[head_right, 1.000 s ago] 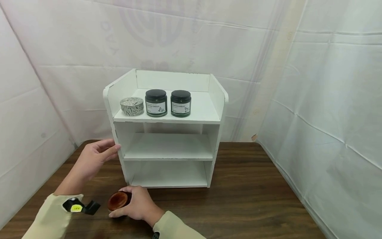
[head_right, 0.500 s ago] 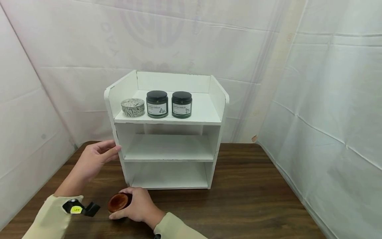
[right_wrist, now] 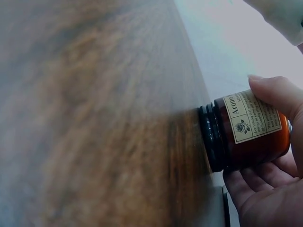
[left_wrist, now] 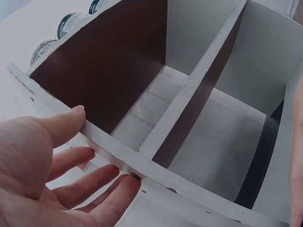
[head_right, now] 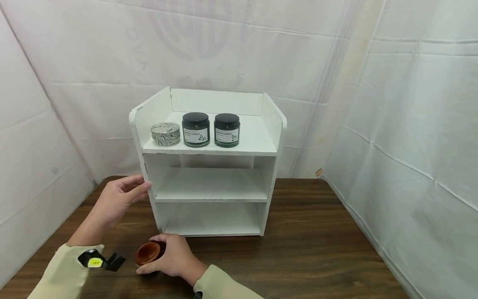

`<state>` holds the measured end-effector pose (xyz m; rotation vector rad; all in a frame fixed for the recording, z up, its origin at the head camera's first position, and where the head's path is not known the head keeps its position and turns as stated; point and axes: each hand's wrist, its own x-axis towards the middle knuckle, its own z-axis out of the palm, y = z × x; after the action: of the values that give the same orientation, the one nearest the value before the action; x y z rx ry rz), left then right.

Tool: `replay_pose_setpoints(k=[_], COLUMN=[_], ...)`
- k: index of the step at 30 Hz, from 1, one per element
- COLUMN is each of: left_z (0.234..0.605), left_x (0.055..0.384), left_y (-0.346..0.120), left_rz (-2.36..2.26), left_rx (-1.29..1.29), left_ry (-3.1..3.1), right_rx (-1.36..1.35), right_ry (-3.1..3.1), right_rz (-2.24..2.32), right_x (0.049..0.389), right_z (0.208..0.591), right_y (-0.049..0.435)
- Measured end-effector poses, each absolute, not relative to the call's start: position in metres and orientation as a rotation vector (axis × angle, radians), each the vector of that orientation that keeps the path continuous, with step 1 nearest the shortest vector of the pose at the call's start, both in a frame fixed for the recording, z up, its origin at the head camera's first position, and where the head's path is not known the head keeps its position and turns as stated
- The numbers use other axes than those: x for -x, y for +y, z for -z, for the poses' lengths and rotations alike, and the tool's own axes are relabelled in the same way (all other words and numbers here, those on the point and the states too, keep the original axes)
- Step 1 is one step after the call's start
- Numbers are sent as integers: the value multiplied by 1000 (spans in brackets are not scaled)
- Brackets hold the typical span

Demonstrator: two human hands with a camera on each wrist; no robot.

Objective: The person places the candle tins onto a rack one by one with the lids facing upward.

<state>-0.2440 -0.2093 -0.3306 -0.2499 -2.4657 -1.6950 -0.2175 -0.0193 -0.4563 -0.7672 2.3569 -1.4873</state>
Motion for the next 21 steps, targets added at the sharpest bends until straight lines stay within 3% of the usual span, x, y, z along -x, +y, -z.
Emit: replay_pose_setpoints(k=[21], left_z=[331], left_x=[245], left_y=[-210], left_rz=[1704], left_rx=[230], left_ry=[-2475], right_rx=[867], right_ry=[2312], right_rz=[1512], right_x=[217], right_z=[455], right_y=[-14])
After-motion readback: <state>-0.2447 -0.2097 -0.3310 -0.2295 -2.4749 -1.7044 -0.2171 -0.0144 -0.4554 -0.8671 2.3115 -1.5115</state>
